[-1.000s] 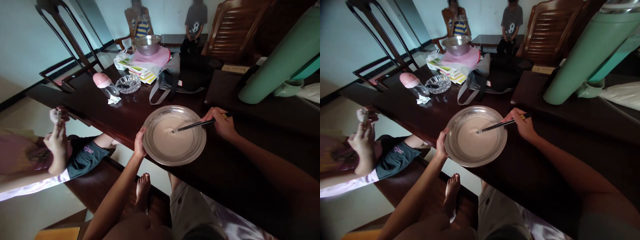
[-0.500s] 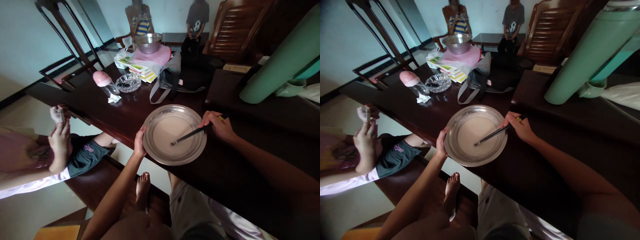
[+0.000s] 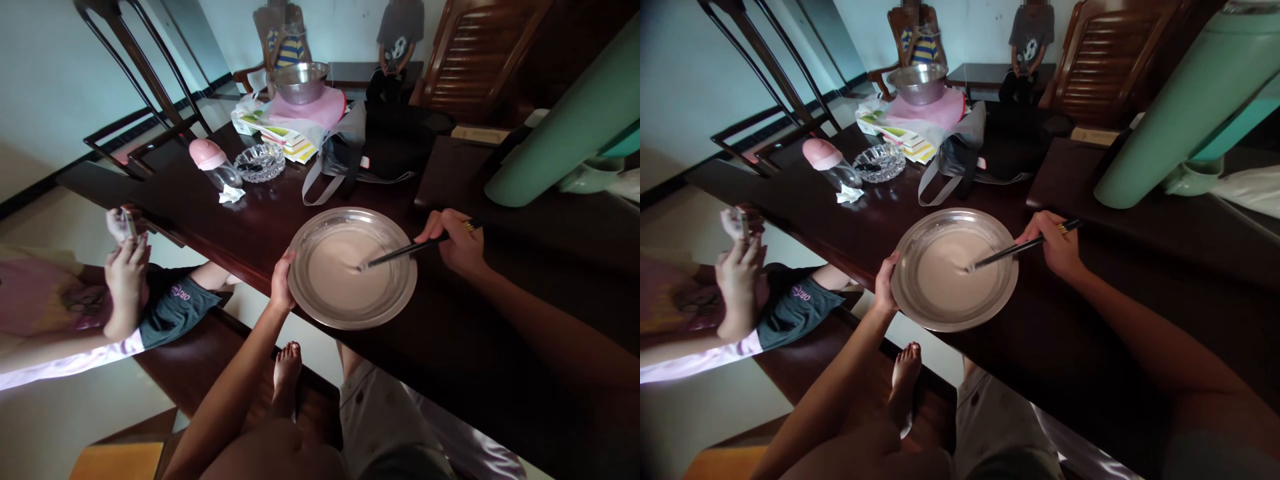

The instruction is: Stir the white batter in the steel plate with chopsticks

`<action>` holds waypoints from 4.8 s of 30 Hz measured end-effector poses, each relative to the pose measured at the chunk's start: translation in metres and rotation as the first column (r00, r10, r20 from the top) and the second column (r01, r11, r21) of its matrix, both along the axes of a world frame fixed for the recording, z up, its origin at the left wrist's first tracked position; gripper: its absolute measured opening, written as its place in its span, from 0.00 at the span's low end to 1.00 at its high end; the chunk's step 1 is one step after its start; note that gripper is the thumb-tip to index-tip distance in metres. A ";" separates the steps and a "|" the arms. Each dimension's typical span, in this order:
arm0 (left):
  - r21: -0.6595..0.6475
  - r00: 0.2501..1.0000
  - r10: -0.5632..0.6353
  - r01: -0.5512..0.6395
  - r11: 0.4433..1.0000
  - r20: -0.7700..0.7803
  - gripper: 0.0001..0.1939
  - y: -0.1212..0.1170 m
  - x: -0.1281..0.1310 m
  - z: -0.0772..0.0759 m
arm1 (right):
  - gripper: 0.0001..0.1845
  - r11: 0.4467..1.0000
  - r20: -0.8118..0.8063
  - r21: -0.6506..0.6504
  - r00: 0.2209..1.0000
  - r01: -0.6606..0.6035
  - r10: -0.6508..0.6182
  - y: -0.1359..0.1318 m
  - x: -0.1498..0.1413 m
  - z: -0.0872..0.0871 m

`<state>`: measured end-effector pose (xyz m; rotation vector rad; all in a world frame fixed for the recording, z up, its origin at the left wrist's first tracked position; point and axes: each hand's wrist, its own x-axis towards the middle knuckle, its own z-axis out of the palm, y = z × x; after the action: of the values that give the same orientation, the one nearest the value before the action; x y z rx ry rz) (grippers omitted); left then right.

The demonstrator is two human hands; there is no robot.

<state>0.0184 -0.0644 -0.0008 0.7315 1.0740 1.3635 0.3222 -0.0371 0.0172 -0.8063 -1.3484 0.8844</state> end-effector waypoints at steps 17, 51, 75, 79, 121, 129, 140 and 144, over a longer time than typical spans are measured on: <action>-0.014 1.000 0.008 -0.008 1.000 0.004 0.24 0.000 -0.001 -0.002 | 0.19 0.995 0.117 -0.089 0.991 -0.052 0.063 0.001 -0.003 0.000; 0.003 1.000 0.006 -0.006 1.000 0.024 0.22 0.001 -0.002 -0.006 | 0.21 0.995 0.055 -0.088 0.998 -0.039 0.044 0.003 0.000 -0.008; 0.025 1.000 -0.019 0.018 1.000 0.022 0.25 0.000 -0.002 -0.002 | 0.23 0.996 -0.031 -0.084 1.000 -0.007 0.004 0.005 -0.002 -0.007; 0.027 1.000 -0.023 0.023 0.999 0.019 0.25 0.000 -0.003 -0.003 | 0.22 0.988 0.062 -0.128 0.994 -0.085 0.094 0.004 -0.002 -0.006; 0.022 1.000 0.005 -0.005 1.000 -0.004 0.26 0.001 -0.004 -0.006 | 0.23 0.988 0.057 -0.155 0.998 -0.026 0.035 0.003 -0.002 -0.003; 0.004 1.000 -0.006 0.006 1.000 -0.012 0.27 0.000 -0.002 -0.002 | 0.23 0.981 0.128 -0.174 0.986 -0.083 0.106 0.002 -0.001 -0.004; 0.036 1.000 -0.002 0.002 0.999 0.010 0.27 0.001 -0.002 -0.003 | 0.23 0.987 0.075 -0.145 0.994 -0.062 0.074 0.002 -0.001 -0.001; 0.034 1.000 -0.008 0.008 0.999 0.012 0.26 0.001 -0.003 -0.004 | 0.24 0.984 0.054 -0.155 0.994 -0.086 0.096 0.001 -0.001 -0.002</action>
<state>0.0157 -0.0634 -0.0045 0.7507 1.0395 1.3809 0.3210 -0.0361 0.0156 -0.9010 -1.3922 1.0521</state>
